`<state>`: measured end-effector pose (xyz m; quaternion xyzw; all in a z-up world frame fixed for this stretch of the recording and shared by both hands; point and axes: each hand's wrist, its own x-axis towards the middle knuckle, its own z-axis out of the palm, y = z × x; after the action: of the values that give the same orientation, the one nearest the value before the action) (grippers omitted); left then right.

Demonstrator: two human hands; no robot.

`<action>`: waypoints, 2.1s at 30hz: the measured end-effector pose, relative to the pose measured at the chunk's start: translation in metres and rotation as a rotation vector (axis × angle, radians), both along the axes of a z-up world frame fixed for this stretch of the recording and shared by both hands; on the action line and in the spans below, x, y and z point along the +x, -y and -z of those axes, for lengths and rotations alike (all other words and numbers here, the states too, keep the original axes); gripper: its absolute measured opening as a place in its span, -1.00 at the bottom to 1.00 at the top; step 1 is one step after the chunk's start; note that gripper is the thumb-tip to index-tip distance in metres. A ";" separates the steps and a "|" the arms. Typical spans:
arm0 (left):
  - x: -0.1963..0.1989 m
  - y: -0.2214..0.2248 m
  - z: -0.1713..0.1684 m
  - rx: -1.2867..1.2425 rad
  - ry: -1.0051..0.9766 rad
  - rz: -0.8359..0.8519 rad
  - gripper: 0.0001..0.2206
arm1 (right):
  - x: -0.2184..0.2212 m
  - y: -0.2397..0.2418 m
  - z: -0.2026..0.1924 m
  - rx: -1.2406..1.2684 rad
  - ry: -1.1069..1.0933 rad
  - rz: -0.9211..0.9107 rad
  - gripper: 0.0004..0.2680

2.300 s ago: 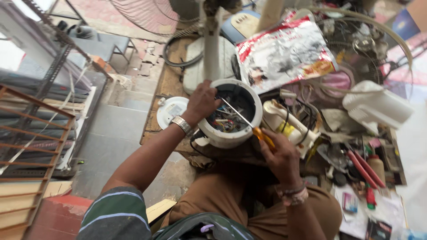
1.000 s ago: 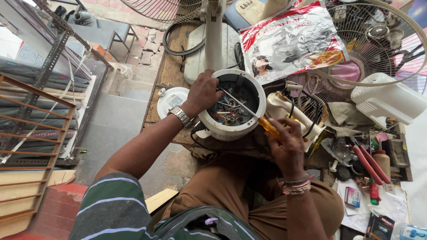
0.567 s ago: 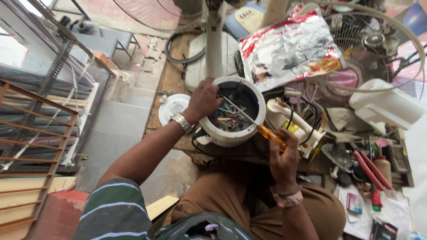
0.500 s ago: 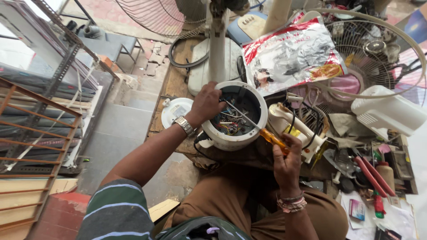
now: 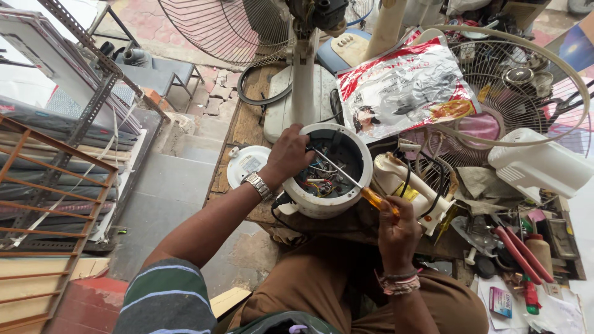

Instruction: The person repairs a white cylindrical electrical appliance by manipulating internal wires with a screwdriver and pliers, then reattaches the circular cover and secures it with screws.

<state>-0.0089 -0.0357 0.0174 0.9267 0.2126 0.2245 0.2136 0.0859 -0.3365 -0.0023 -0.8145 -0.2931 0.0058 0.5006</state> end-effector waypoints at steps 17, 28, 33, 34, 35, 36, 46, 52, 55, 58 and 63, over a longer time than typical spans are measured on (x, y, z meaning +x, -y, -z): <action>0.001 -0.004 0.002 0.000 0.000 0.008 -0.77 | 0.000 0.003 -0.002 0.223 0.016 -0.218 -0.67; 0.001 -0.004 0.004 0.003 0.026 -0.002 -0.78 | 0.002 0.003 0.002 0.191 0.086 -0.215 -0.68; 0.000 -0.003 0.008 0.020 0.023 -0.011 -0.79 | -0.006 -0.001 0.000 0.200 0.111 -0.094 -0.74; 0.001 -0.003 0.007 0.029 0.030 -0.013 -0.79 | -0.006 -0.003 -0.001 0.156 0.114 -0.017 -0.77; 0.001 -0.004 0.006 0.022 0.021 -0.010 -0.79 | -0.006 -0.004 -0.003 0.040 0.041 0.019 -0.77; 0.001 -0.004 0.005 0.016 0.011 -0.008 -0.79 | -0.005 -0.003 -0.005 -0.077 -0.032 0.054 -0.77; 0.001 -0.002 0.005 0.034 0.043 -0.011 -0.80 | -0.004 -0.002 -0.006 0.040 0.217 -0.045 -0.78; 0.001 -0.002 0.002 -0.044 -0.008 -0.008 -0.77 | -0.003 0.005 -0.012 0.178 0.086 -0.239 -0.67; 0.001 -0.003 0.004 0.007 0.007 -0.016 -0.79 | -0.007 0.007 -0.012 0.254 0.148 -0.300 -0.73; 0.001 -0.003 0.006 0.019 0.051 -0.005 -0.77 | -0.012 0.004 -0.016 0.062 0.156 -0.148 -0.79; 0.001 -0.001 0.001 -0.038 -0.027 -0.037 -0.79 | -0.007 0.001 -0.041 -0.170 0.105 -0.156 -0.74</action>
<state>-0.0076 -0.0352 0.0162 0.9213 0.2369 0.2119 0.2242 0.0794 -0.3375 0.0388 -0.8279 -0.3798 0.0268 0.4120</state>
